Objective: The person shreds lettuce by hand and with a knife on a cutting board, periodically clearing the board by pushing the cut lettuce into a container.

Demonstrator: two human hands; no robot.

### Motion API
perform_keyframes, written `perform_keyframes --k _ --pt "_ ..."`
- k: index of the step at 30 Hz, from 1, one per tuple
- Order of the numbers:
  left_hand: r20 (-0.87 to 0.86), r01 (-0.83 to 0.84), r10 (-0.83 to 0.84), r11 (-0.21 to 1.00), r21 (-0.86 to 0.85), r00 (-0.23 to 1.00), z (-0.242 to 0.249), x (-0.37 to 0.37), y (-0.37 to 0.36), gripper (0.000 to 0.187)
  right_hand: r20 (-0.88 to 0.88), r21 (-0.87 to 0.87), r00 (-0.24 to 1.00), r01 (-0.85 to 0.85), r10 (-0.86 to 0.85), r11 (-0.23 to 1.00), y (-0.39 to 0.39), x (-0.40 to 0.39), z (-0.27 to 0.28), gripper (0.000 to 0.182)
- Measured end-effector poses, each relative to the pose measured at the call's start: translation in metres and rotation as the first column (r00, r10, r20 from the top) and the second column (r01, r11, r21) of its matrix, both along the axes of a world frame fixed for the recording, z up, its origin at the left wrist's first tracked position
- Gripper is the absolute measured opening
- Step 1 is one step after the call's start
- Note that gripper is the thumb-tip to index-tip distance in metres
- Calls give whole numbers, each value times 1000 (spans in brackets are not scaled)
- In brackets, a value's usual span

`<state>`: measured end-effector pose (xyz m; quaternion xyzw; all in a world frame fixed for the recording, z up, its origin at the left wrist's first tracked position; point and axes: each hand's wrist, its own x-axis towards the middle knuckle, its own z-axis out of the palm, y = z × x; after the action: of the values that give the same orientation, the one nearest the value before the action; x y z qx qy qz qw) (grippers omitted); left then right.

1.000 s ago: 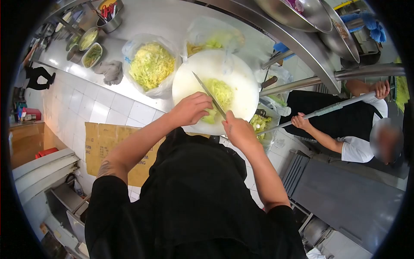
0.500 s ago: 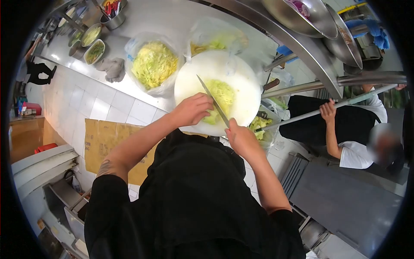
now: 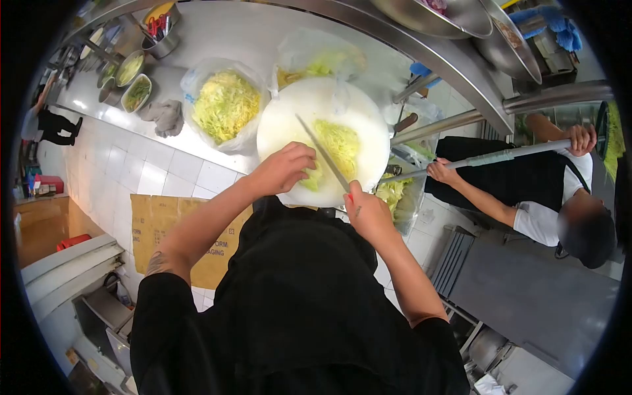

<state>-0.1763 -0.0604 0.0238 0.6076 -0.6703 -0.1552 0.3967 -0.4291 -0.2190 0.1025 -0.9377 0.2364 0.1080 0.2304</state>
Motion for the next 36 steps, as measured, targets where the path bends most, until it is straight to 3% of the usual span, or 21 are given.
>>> perform_keyframes --k 5,10,16,21,26,29,32,35,36 --pt "-4 -4 4 1000 -21 1000 -3 0 -1 37 -23 -4 999 -45 45 999 4 -8 22 20" --pt "-22 -30 30 999 -18 999 -10 -3 0 37 32 3 998 -54 54 999 -1 31 -36 21" --pt "31 -51 52 998 -45 998 -11 -5 1 36 -78 26 993 -88 90 996 -6 10 32 21" --pt "17 -62 63 997 -43 998 -14 -6 2 35 15 -8 995 -98 98 995 -10 40 -29 22" --pt "41 -55 57 998 -39 998 -15 -5 3 35 -94 33 990 -100 103 994 -10 19 35 22" --pt "36 -72 75 996 -61 997 -14 -7 4 35 56 17 992 -117 116 993 -9 22 -23 21" --pt "30 -76 78 996 -53 997 -18 -6 5 36 9 -8 995 -99 99 995 -11 48 -37 21" --pt "41 -65 68 997 -50 997 -17 -5 4 36 -83 27 990 -113 115 993 -10 33 29 23" --pt "45 -69 72 996 -54 996 -16 -6 3 36 -82 27 990 -109 111 994 -11 28 27 23"
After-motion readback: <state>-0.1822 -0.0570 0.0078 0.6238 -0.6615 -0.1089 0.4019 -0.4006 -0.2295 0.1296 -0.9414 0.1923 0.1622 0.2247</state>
